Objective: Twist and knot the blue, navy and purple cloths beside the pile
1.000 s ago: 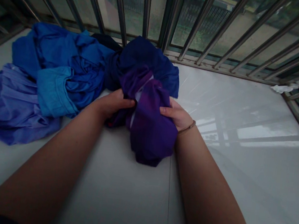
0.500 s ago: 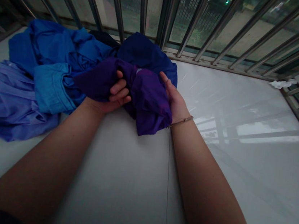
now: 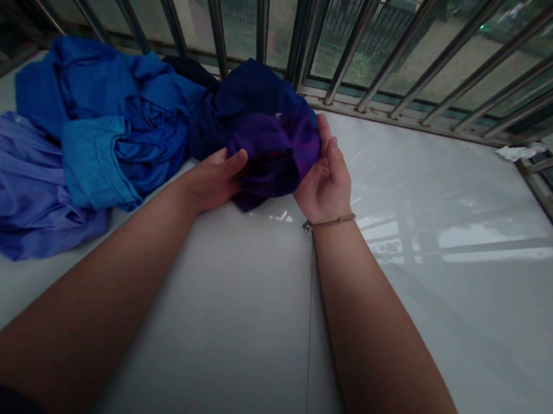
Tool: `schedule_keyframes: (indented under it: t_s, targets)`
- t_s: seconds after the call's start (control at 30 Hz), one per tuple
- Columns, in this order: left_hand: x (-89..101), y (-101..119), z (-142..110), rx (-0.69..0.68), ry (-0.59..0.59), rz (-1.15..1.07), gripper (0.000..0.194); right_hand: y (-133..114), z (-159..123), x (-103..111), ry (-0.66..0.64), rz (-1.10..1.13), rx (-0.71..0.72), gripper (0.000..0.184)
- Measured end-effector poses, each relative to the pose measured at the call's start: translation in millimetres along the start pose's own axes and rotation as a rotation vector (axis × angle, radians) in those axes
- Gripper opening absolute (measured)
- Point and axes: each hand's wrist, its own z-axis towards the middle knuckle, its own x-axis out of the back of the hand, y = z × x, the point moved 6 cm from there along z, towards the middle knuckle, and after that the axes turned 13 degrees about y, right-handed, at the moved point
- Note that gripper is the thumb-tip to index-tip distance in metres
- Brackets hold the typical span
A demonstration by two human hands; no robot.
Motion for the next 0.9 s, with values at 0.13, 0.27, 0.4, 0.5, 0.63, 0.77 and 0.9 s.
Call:
schedule_keyframes:
  t_s: [0.13,0.27,0.4,0.5,0.63,0.77,0.9]
  targets:
    - [9.8,-10,4,0.22,0.062,0.02,0.053,15,18,17,0.191,-0.075,0.062,0.082]
    - [11.5,-10,4,0.315,0.032,0.062,0.051,16,22,48,0.514,-0.314,0.235,0.082]
    - [13.2,-5,3,0.277,0.082,0.036,0.055,15,16,48,0.413,-0.861,0.36,0.103]
    - [14.2,-5,3,0.264,0.112,0.002,0.062,24,13,40,0.261,-1.059,0.31,0.099]
    - [12.0,-6,1,0.278,0.078,-0.009,0.063,24,8,20,0.041,-1.046,0.307,0.07]
    - [9.9,-7,0,0.304,0.037,-0.005,0.062,11,-4,-10,-0.225,-0.728,0.267,0.052]
    - [15.8,-6,-2,0.303,0.085,0.024,0.059,5,-26,-39,-0.483,-0.285,0.02,0.037]
